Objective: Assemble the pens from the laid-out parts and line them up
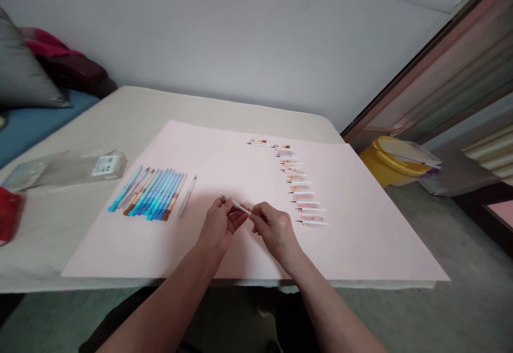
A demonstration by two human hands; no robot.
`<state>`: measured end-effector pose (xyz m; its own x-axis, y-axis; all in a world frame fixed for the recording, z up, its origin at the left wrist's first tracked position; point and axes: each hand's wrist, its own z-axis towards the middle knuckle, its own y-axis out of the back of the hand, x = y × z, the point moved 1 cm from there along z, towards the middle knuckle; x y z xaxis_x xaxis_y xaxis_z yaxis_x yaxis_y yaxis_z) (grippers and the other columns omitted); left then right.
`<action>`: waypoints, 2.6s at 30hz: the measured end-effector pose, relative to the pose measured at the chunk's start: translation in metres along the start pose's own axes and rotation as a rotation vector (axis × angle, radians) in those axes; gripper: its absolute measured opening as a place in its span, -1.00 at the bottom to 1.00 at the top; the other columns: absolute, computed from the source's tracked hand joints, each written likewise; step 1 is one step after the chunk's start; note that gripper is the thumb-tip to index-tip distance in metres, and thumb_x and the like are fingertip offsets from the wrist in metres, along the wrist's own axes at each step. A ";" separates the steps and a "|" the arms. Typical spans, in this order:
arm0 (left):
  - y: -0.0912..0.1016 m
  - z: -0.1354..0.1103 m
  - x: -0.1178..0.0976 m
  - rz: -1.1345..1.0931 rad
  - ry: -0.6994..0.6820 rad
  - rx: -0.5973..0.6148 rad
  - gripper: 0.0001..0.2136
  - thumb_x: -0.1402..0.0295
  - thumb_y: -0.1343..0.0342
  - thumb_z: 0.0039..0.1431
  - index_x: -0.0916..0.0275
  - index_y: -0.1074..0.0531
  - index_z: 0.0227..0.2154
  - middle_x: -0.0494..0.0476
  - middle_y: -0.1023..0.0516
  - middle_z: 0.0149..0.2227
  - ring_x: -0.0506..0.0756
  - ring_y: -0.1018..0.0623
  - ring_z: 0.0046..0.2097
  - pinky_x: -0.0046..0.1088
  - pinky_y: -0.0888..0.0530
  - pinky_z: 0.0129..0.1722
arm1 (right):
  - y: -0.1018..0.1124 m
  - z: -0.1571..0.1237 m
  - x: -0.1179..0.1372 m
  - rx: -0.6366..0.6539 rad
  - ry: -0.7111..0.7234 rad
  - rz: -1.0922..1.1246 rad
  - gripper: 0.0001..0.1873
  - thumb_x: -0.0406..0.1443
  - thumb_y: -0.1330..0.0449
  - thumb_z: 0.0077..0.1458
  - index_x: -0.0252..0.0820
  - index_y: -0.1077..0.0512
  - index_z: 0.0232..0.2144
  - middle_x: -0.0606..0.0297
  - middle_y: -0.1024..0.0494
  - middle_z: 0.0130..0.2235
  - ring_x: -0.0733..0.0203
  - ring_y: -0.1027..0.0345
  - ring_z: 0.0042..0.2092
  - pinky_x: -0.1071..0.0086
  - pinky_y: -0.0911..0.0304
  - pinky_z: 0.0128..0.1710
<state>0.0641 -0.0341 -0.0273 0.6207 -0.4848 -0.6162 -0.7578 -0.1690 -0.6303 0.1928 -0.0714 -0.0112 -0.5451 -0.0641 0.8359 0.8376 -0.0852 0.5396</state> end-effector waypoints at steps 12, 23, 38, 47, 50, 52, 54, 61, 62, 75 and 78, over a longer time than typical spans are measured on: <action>0.015 0.015 -0.047 -0.093 -0.142 -0.164 -0.88 0.57 0.02 0.12 0.33 -0.31 -0.51 0.27 -0.54 -0.48 0.06 -0.57 -0.39 -0.45 -0.53 -0.37 | 0.009 0.023 -0.033 0.025 -0.038 -0.619 -0.87 -0.31 -0.06 0.09 -0.18 -0.41 -0.35 0.21 -0.50 -0.28 0.19 -0.39 -0.30 0.41 -0.14 -0.37; 0.015 0.014 -0.043 -0.069 -0.126 -0.171 -0.89 0.56 -0.01 0.10 0.30 -0.29 -0.50 0.22 -0.53 -0.48 0.06 -0.56 -0.39 -0.44 -0.53 -0.37 | -0.004 0.024 -0.032 0.252 -0.013 -0.736 -0.91 -0.36 -0.02 0.10 -0.19 -0.30 -0.32 0.22 -0.49 -0.37 0.19 -0.36 -0.37 0.42 -0.03 -0.44; 0.013 0.010 -0.042 -0.010 -0.215 -0.195 -0.93 0.51 -0.02 0.12 0.27 -0.27 -0.45 0.18 -0.50 -0.47 0.06 -0.56 -0.36 -0.40 -0.51 -0.32 | 0.015 0.010 -0.011 0.110 0.062 -0.208 -0.96 -0.32 -0.05 0.10 -0.13 -0.27 -0.41 0.39 -0.40 -0.49 0.31 -0.25 -0.47 0.48 -0.09 -0.44; 0.008 0.006 -0.036 0.060 -0.224 -0.186 -0.94 0.46 -0.05 0.10 0.26 -0.27 -0.44 0.15 -0.51 -0.47 0.06 -0.56 -0.38 -0.41 -0.48 -0.33 | 0.014 0.008 -0.008 0.075 0.071 -0.200 -0.95 -0.33 -0.08 0.09 -0.13 -0.29 -0.42 0.37 -0.42 -0.49 0.31 -0.28 -0.46 0.48 -0.12 -0.44; 0.005 0.003 -0.030 0.126 -0.218 -0.186 -0.91 0.39 -0.10 0.07 0.25 -0.30 -0.41 0.17 -0.54 -0.42 0.04 -0.55 -0.37 -0.42 -0.46 -0.32 | 0.010 0.007 -0.005 0.030 0.091 -0.207 -0.95 -0.33 -0.08 0.09 -0.14 -0.32 -0.42 0.34 -0.44 -0.48 0.29 -0.29 -0.45 0.47 -0.14 -0.43; 0.005 0.003 -0.025 0.149 -0.213 -0.175 -0.89 0.36 -0.12 0.06 0.25 -0.31 -0.41 0.17 -0.55 -0.40 0.03 -0.54 -0.37 -0.43 -0.45 -0.31 | 0.008 0.006 -0.004 0.008 0.104 -0.205 -0.95 -0.33 -0.08 0.09 -0.14 -0.33 -0.41 0.33 -0.45 -0.47 0.29 -0.31 -0.44 0.47 -0.16 -0.42; 0.005 0.003 -0.022 0.153 -0.212 -0.167 -0.88 0.34 -0.13 0.05 0.25 -0.31 -0.41 0.17 -0.55 -0.38 0.03 -0.53 -0.37 -0.42 -0.44 -0.31 | 0.006 0.005 -0.004 0.002 0.090 -0.184 -0.95 -0.33 -0.08 0.08 -0.13 -0.33 -0.41 0.33 -0.45 -0.47 0.29 -0.32 -0.44 0.46 -0.17 -0.42; 0.006 0.005 -0.023 0.143 -0.221 -0.173 -0.84 0.32 -0.16 0.01 0.24 -0.31 -0.41 0.18 -0.55 -0.38 0.04 -0.53 -0.38 -0.39 -0.43 -0.31 | 0.005 0.005 -0.009 0.020 -0.077 0.064 -0.93 -0.36 -0.11 0.01 -0.13 -0.32 -0.37 0.38 -0.47 -0.50 0.29 -0.39 -0.45 0.46 -0.25 -0.43; 0.006 0.005 -0.023 0.142 -0.220 -0.173 -0.84 0.32 -0.17 0.01 0.24 -0.31 -0.40 0.18 -0.55 -0.38 0.04 -0.53 -0.38 -0.39 -0.43 -0.31 | 0.005 0.005 -0.009 0.027 -0.094 0.105 -0.93 -0.36 -0.12 0.00 -0.14 -0.32 -0.37 0.38 -0.48 -0.50 0.29 -0.40 -0.44 0.45 -0.26 -0.43; 0.005 0.005 -0.023 0.152 -0.235 -0.141 -0.81 0.28 -0.17 -0.01 0.24 -0.31 -0.42 0.16 -0.55 -0.38 0.02 -0.52 -0.38 -0.41 -0.42 -0.31 | 0.003 0.010 -0.009 0.049 -0.241 0.443 -0.90 -0.29 -0.18 -0.06 -0.20 -0.33 -0.47 0.40 -0.42 -0.58 0.26 -0.43 -0.48 0.41 -0.36 -0.46; 0.004 0.005 -0.023 0.158 -0.250 -0.153 -0.82 0.28 -0.17 0.00 0.24 -0.31 -0.41 0.16 -0.55 -0.38 0.03 -0.52 -0.37 -0.41 -0.42 -0.30 | 0.003 0.011 -0.009 0.059 -0.239 0.452 -0.90 -0.29 -0.19 -0.06 -0.20 -0.34 -0.46 0.40 -0.43 -0.58 0.26 -0.43 -0.49 0.41 -0.36 -0.47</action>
<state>0.0472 -0.0192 -0.0182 0.5085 -0.2928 -0.8097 -0.8585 -0.2441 -0.4509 0.2005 -0.0606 -0.0161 -0.1108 0.1481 0.9828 0.9920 -0.0446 0.1185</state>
